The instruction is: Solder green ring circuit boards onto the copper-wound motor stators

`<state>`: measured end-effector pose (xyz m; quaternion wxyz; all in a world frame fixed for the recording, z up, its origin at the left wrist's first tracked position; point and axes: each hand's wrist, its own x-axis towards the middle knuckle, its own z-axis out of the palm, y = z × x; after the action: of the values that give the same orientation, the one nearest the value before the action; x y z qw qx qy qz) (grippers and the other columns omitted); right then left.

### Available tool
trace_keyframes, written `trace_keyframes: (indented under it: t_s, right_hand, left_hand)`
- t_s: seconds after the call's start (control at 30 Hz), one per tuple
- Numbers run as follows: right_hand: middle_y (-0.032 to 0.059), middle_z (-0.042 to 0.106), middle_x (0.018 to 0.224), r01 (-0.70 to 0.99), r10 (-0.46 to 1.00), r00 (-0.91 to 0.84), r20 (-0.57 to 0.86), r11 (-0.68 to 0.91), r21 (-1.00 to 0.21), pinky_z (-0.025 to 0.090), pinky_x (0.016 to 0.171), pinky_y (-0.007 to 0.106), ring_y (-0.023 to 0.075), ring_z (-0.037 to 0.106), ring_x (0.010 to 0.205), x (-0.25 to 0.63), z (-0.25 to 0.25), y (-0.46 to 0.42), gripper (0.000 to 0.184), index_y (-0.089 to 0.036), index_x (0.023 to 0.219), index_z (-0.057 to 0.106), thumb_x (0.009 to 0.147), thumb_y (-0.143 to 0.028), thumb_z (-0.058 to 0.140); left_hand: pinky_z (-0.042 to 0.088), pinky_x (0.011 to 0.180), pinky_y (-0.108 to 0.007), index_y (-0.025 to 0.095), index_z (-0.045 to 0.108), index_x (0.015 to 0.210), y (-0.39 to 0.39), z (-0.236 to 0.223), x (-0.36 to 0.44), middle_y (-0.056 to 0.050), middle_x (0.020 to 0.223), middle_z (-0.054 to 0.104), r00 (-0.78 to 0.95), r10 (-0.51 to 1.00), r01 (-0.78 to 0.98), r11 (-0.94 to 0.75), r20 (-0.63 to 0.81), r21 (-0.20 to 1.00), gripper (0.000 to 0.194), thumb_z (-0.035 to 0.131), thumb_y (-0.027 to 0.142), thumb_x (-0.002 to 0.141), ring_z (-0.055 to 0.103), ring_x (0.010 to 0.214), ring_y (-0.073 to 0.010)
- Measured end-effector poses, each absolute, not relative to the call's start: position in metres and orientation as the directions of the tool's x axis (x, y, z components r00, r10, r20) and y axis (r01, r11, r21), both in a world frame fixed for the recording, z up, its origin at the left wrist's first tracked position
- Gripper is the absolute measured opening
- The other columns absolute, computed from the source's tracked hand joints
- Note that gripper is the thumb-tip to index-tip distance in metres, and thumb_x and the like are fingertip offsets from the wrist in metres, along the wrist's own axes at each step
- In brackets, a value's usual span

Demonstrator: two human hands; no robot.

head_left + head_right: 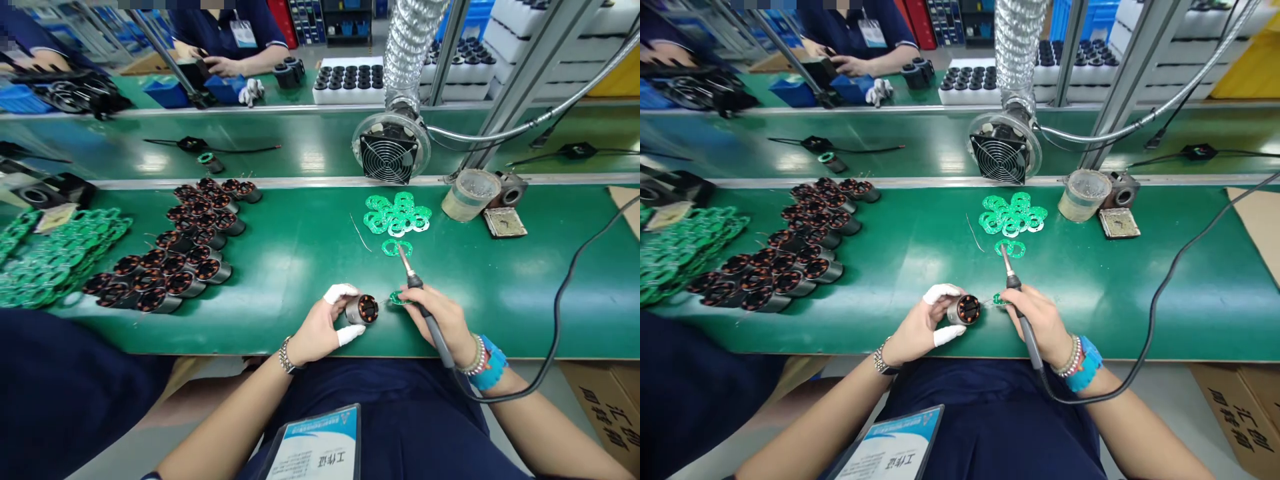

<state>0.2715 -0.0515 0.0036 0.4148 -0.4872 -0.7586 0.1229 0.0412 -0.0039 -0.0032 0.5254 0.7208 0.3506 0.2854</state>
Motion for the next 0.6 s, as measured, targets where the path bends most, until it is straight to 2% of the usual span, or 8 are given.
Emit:
trace_keyframes:
  t_s: [0.07,0.13,0.2,0.27,0.37,0.53,0.6]
  right_hand:
    - [0.0039,0.066,0.084,0.618,0.864,-0.048,0.502,0.42,-0.664,0.055,0.073,0.028,0.0157,0.065,0.076,0.262,0.01,-0.052,0.019,-0.021,0.102,0.056,0.085,-0.014,0.055]
    - [0.0032,0.065,0.086,0.524,0.905,0.037,0.425,0.344,-0.779,0.055,0.07,0.026,0.014,0.064,0.072,0.251,0.017,-0.053,0.024,-0.022,0.107,0.053,0.084,-0.018,0.057]
    - [0.0036,0.062,0.09,0.418,0.95,-0.013,0.313,0.29,-0.861,0.055,0.07,0.026,0.0138,0.063,0.074,0.243,0.022,-0.054,0.033,-0.022,0.113,0.05,0.082,-0.023,0.061]
    - [0.0034,0.06,0.091,0.376,0.961,-0.161,0.227,0.272,-0.886,0.054,0.072,0.027,0.0143,0.061,0.076,0.238,0.027,-0.053,0.038,-0.022,0.115,0.05,0.08,-0.027,0.064]
    - [0.0022,0.059,0.087,0.411,0.935,-0.301,0.188,0.305,-0.859,0.052,0.073,0.028,0.0147,0.059,0.075,0.233,0.031,-0.047,0.043,-0.022,0.115,0.052,0.076,-0.03,0.069]
    - [0.0075,0.059,0.1,0.522,0.874,-0.344,0.343,0.482,-0.704,0.051,0.08,0.035,0.0208,0.056,0.092,0.222,0.027,-0.036,0.038,-0.021,0.115,0.05,0.081,-0.027,0.064]
    - [0.0087,0.059,0.101,0.547,0.847,-0.396,0.355,0.528,-0.65,0.051,0.081,0.036,0.022,0.056,0.095,0.219,0.023,-0.034,0.038,-0.021,0.12,0.046,0.084,-0.025,0.059]
  left_hand:
    - [0.045,0.093,-0.043,0.019,0.044,0.114,-0.006,-0.003,0.045,-0.012,0.112,0.057,0.581,0.81,0.317,-0.314,0.079,0.895,0.049,0.067,0.021,0.07,0.057,0.105,-0.0238]
    - [0.044,0.092,-0.046,0.018,0.049,0.111,-0.008,-0.003,0.048,-0.012,0.108,0.059,0.551,0.825,0.442,-0.412,0.121,0.797,0.046,0.069,0.024,0.07,0.056,0.103,-0.0253]
    - [0.045,0.088,-0.046,0.017,0.052,0.106,-0.01,-0.004,0.049,-0.011,0.102,0.059,0.516,0.843,0.516,-0.446,0.15,0.732,0.044,0.071,0.026,0.068,0.056,0.098,-0.0261]
    - [0.046,0.086,-0.045,0.016,0.052,0.105,-0.011,-0.006,0.049,-0.011,0.099,0.06,0.493,0.854,0.548,-0.454,0.168,0.702,0.044,0.071,0.027,0.066,0.056,0.095,-0.026]
    - [0.044,0.09,-0.048,0.016,0.051,0.107,-0.013,-0.01,0.048,-0.011,0.102,0.06,0.491,0.85,0.573,-0.479,0.189,0.665,0.047,0.071,0.026,0.066,0.055,0.097,-0.0272]
    - [0.037,0.098,-0.051,0.016,0.051,0.109,-0.015,-0.014,0.047,-0.011,0.104,0.061,0.473,0.86,0.602,-0.474,0.191,0.642,0.046,0.068,0.023,0.067,0.055,0.1,-0.0276]
    - [0.038,0.097,-0.051,0.016,0.051,0.109,-0.016,-0.013,0.046,-0.01,0.103,0.061,0.461,0.866,0.606,-0.466,0.192,0.645,0.045,0.067,0.024,0.067,0.056,0.099,-0.0275]
